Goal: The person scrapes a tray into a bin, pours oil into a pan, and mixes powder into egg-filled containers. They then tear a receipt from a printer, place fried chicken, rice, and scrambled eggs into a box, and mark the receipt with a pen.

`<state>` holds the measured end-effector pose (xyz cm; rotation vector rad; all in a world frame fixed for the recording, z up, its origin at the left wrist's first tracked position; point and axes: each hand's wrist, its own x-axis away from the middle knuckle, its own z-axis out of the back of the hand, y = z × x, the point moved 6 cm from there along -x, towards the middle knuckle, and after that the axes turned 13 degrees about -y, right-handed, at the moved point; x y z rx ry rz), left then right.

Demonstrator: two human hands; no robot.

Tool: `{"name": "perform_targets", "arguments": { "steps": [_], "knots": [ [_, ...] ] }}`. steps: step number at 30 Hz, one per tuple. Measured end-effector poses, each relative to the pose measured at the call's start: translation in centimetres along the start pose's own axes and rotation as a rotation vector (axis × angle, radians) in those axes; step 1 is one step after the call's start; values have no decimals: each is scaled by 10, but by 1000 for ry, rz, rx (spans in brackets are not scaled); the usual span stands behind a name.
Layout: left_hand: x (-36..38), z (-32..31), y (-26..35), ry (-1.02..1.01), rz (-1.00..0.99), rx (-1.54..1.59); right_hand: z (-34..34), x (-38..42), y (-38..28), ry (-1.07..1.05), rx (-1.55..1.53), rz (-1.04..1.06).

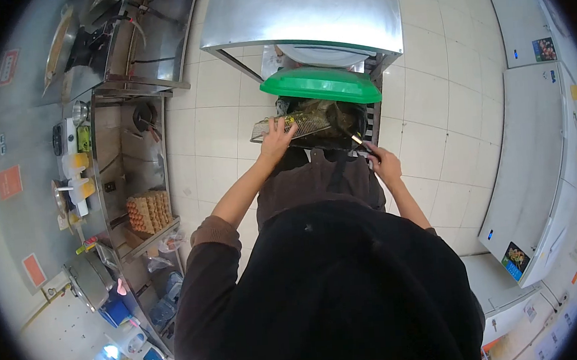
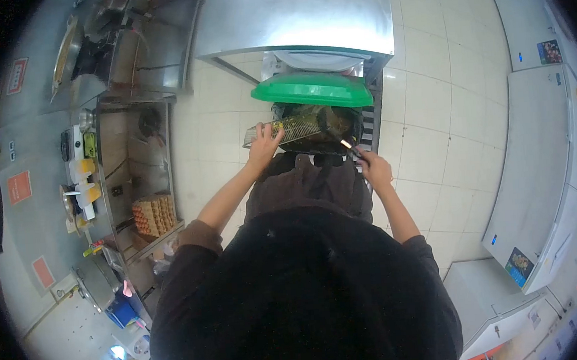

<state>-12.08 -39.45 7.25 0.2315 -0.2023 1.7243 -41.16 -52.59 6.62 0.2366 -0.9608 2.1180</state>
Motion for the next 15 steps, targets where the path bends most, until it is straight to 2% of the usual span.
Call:
{"name": "perform_targets", "arguments": {
  "steps": [1, 2, 5, 6, 8, 9, 12, 14, 15],
  "knots": [
    [2, -1, 2, -16, 4, -45, 0, 4, -9, -10, -32, 93],
    [3, -3, 1, -21, 10, -42, 2, 4, -10, -17, -31, 96],
    [5, -6, -3, -4, 2, 42, 0, 1, 6, -6, -33, -79],
    [7, -6, 0, 3, -18, 5, 2, 3, 6, -2, -29, -75],
    [9, -8, 0, 5, -27, -30, -4, 7, -4, -98, -62, 131],
    [12, -8, 0, -1, -21, -22, -9, 10, -1, -109, -66, 128],
    [17, -2, -4, 25, -3, -5, 2, 0, 31, -120, 79, -269],
    [27, -1, -11, 48, 27, 14, 17, 5, 30, -180, 156, -306],
    [35, 4, -17, 40, 41, 17, 30, 12, 17, -64, 49, -292]
  ]
}}
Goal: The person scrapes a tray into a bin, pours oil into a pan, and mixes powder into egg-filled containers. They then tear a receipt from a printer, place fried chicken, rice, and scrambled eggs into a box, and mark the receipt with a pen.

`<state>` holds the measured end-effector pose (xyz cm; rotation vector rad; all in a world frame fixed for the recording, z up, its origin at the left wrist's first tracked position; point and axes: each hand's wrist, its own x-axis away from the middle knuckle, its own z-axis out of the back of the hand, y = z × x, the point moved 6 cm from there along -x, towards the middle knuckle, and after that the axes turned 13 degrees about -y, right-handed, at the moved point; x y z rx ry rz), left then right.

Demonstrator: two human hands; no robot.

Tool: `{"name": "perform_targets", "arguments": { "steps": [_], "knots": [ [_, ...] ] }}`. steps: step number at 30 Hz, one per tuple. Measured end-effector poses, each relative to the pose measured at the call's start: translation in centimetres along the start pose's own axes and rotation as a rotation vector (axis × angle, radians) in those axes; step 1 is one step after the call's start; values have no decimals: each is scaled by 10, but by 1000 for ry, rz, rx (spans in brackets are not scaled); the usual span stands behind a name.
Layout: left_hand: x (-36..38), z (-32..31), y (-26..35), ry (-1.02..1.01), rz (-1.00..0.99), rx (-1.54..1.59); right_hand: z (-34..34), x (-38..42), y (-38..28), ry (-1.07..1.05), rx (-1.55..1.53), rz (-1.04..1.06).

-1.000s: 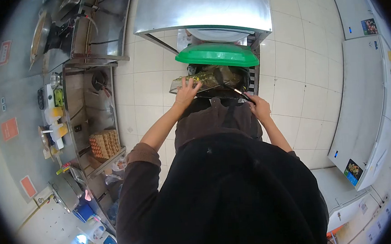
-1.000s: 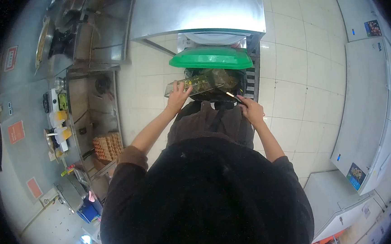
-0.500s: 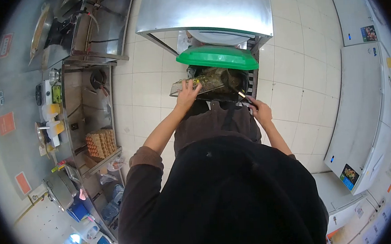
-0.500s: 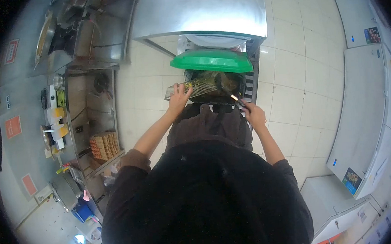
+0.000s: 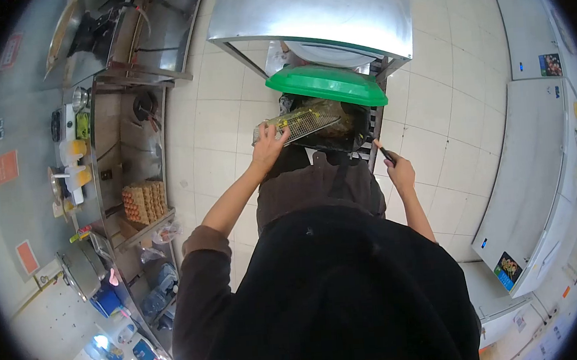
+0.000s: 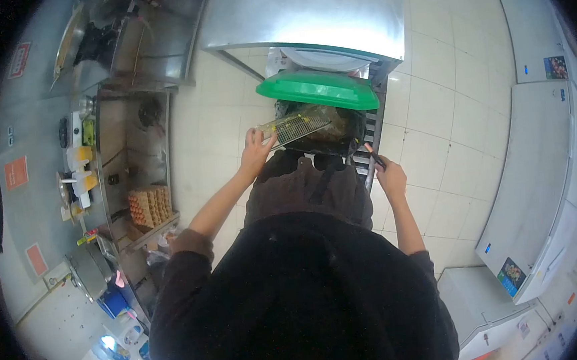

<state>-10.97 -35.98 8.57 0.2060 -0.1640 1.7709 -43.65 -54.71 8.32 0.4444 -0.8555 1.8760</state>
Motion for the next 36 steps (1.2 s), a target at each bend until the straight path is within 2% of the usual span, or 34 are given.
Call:
{"name": "perform_targets", "arguments": {
  "steps": [1, 2, 3, 5, 6, 8, 10, 11, 13, 14, 15, 17, 18, 19, 21, 22, 23, 25, 26, 28, 29, 30, 31, 32, 33, 34, 35, 36],
  "knots": [
    [9, 2, -3, -16, 16, 4, 9, 14, -7, 90, -124, 14],
    [13, 3, -4, -26, 30, 7, 17, 26, -21, 173, -110, 153],
    [14, 4, -5, -27, 32, -10, 25, 40, -36, 163, -107, 160],
    [18, 5, -7, -34, 34, -24, 39, 67, -75, 183, 2, 306],
    [20, 6, -5, -33, 18, -59, 29, 69, -74, 332, -163, 438],
    [23, 3, -3, -36, -9, -85, -2, 53, -63, 303, -90, 459],
    [30, 1, -1, 22, -62, -88, -16, 46, -64, 197, 130, 518],
    [34, 0, -2, 25, -61, -87, -20, 51, -61, 198, 133, 519],
    [37, -1, -7, -35, -80, -102, -3, 65, -78, 282, -36, 389],
    [43, -5, -8, -29, -86, -105, -3, 75, -85, 375, -206, 434],
    [44, -12, -11, 44, -100, -99, -14, 75, -83, 397, -204, 433],
    [42, -10, -13, 145, -117, -87, -50, 66, -76, 181, 153, 327],
    [43, -10, -15, 129, -130, -54, -41, 76, -86, 177, 114, 254],
    [46, -10, -20, 112, -132, -23, -39, 75, -97, 190, 128, 267],
    [63, -9, -23, 147, -160, -19, -34, 105, -110, 547, -335, 512],
    [67, -8, -23, 133, -171, -58, -51, 98, -112, 392, -223, 483],
    [68, -4, -23, 134, -181, -99, -69, 92, -110, 209, 64, 360],
    [69, -4, -28, 196, -192, -87, -61, 115, -123, 375, -134, 397],
    [79, -7, -31, 222, -198, -74, -65, 113, -135, 373, -115, 416],
    [98, -10, -33, 272, -191, -38, -79, 140, -147, 591, -281, 578],
    [100, -3, -40, 355, -197, -30, -101, 126, -140, 299, 75, 395],
    [109, -1, -44, 372, -199, -32, -98, 135, -147, 399, 3, 443],
    [117, -4, -53, 321, -131, -71, -92, 141, -153, 495, -62, 501],
    [128, -8, -63, 263, -50, -102, -86, 139, -160, 494, -41, 521],
    [152, -19, -69, 253, -29, -81, -69, 152, -160, 617, -346, 463],
    [176, -29, -88, 256, 79, 40, -57, 163, -159, 737, -656, 391],
    [193, -36, -112, 271, 183, 151, -51, 165, -165, 728, -907, 415],
    [219, -50, -146, 286, 488, 664, -45, 165, -176, 707, -987, 422]
  ]
}}
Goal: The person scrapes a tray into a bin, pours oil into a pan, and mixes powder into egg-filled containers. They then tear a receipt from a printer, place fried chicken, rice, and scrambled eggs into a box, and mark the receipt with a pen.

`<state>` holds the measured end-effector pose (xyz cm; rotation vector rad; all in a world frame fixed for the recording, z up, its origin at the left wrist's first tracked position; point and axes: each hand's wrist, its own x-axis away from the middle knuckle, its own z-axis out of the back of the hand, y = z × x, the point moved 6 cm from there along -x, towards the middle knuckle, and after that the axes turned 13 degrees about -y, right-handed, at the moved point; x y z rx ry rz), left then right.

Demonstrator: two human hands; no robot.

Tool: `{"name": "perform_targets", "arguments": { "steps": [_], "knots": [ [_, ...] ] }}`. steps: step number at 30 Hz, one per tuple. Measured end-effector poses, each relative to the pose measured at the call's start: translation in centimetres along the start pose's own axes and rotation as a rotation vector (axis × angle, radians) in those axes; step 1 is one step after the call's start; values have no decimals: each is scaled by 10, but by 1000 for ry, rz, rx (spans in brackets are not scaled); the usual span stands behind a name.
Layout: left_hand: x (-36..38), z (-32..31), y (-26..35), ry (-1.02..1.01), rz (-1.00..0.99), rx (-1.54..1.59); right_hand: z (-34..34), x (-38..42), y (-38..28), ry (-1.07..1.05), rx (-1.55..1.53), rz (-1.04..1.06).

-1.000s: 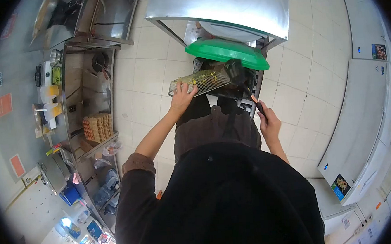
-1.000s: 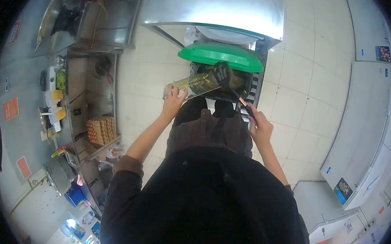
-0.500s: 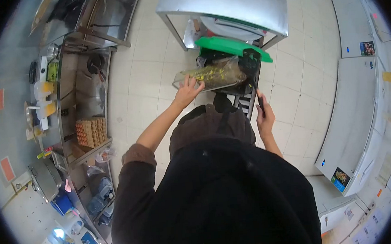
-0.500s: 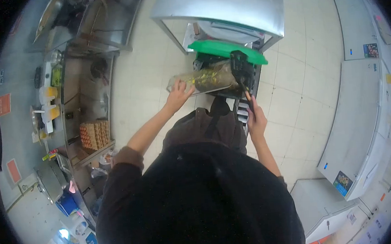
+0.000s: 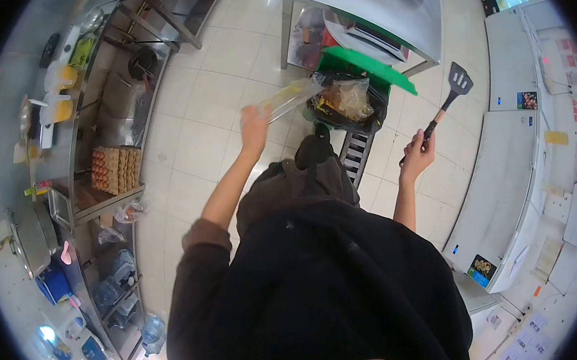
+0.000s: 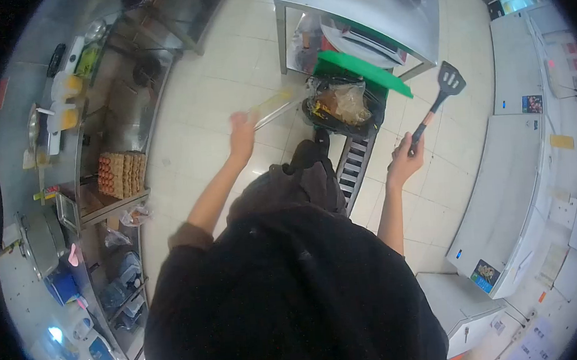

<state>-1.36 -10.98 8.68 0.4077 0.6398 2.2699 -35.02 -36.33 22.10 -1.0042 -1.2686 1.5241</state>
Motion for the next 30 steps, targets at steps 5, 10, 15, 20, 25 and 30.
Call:
{"name": "perform_targets", "arguments": {
  "steps": [5, 10, 15, 20, 25, 30],
  "knots": [
    [155, 6, -203, 340, 651, 268, -60, 3, -7, -225, -110, -118],
    [321, 13, -272, 1116, 983, 1606, -165, 20, 30, -740, 380, -125],
    [384, 100, -311, 1701, 690, 1711, -327, 33, 53, -1038, 618, 36],
    [430, 227, -426, 1812, 367, 1466, -534, 109, 46, -1418, 594, 423],
    [462, 385, -552, 1710, 475, 1215, -748, 232, -9, -1711, 373, 413],
    [466, 472, -663, 1635, 643, 1301, -954, 385, -62, -1714, 344, 715]
  ]
}}
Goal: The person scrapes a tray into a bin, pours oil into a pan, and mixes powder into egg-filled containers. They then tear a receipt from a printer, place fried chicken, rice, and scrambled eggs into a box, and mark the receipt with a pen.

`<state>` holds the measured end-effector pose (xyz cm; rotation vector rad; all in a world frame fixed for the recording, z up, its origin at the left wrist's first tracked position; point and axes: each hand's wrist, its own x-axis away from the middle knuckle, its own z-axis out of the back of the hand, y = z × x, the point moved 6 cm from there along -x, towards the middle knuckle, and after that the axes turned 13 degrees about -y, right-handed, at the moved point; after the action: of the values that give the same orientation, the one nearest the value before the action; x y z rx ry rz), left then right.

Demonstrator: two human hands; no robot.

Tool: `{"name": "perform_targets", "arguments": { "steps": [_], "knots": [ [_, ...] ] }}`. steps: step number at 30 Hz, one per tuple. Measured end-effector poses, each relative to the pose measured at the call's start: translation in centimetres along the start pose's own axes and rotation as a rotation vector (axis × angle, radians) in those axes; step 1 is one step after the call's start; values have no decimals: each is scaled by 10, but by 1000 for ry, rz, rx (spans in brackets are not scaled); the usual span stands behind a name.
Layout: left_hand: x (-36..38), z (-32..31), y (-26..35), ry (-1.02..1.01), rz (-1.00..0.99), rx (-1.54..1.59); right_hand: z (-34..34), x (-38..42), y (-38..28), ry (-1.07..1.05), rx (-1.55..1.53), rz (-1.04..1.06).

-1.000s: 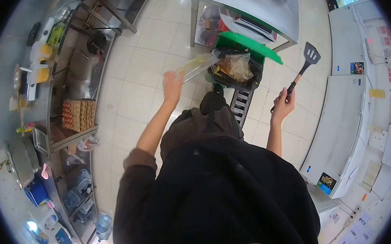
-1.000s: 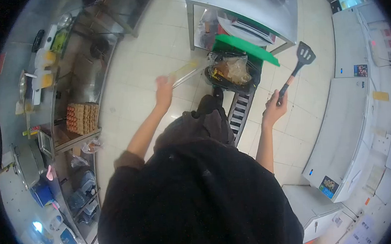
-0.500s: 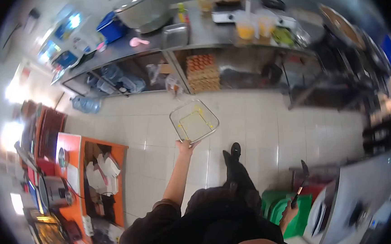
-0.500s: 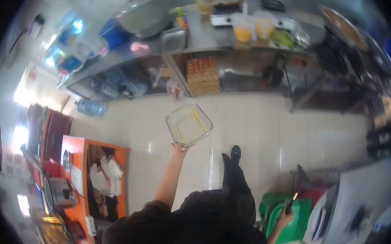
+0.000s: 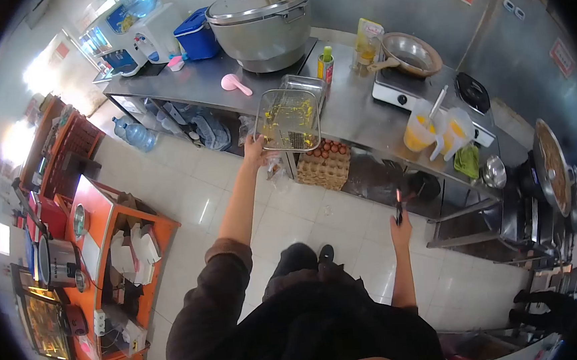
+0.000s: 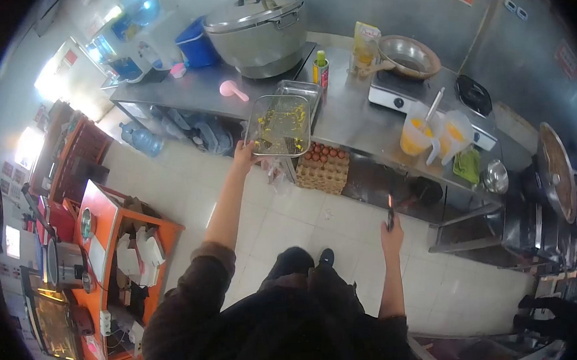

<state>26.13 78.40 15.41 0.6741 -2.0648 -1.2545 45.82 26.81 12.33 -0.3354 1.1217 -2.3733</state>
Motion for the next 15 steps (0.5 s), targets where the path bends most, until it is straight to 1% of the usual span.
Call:
{"name": "perform_targets", "arguments": {
  "steps": [2, 3, 4, 6, 8, 9, 10, 11, 13, 14, 15],
  "knots": [
    [-46, -4, -1, -1, -13, 91, -18, -75, -48, -67, 227, -118],
    [-66, -2, -6, -4, -7, 96, -36, -110, -47, -81, 196, -92],
    [-83, 1, -9, 7, -34, 39, -51, -145, -46, -87, 164, -68],
    [-112, 3, -12, 22, -85, -76, -69, -189, -75, -106, 213, -64],
    [-131, 5, -8, 49, 14, -317, -87, -223, -89, -123, 252, -86],
    [-171, 43, -26, 106, -29, -745, -98, -232, -86, -149, 248, -99],
    [-167, 33, -9, 245, -148, -975, -108, -253, -87, -168, 244, -94],
    [-144, 8, 12, 182, 18, -588, -116, -257, -82, -145, 242, -144],
    [-165, 18, 26, 105, -229, -1386, -135, -275, -80, -225, 255, -113],
    [-174, 19, 26, 66, -226, -1397, -137, -280, -76, -212, 247, -148],
    [-181, 21, 27, 36, -194, -1439, -140, -284, -83, -144, 244, -20]
  ]
}}
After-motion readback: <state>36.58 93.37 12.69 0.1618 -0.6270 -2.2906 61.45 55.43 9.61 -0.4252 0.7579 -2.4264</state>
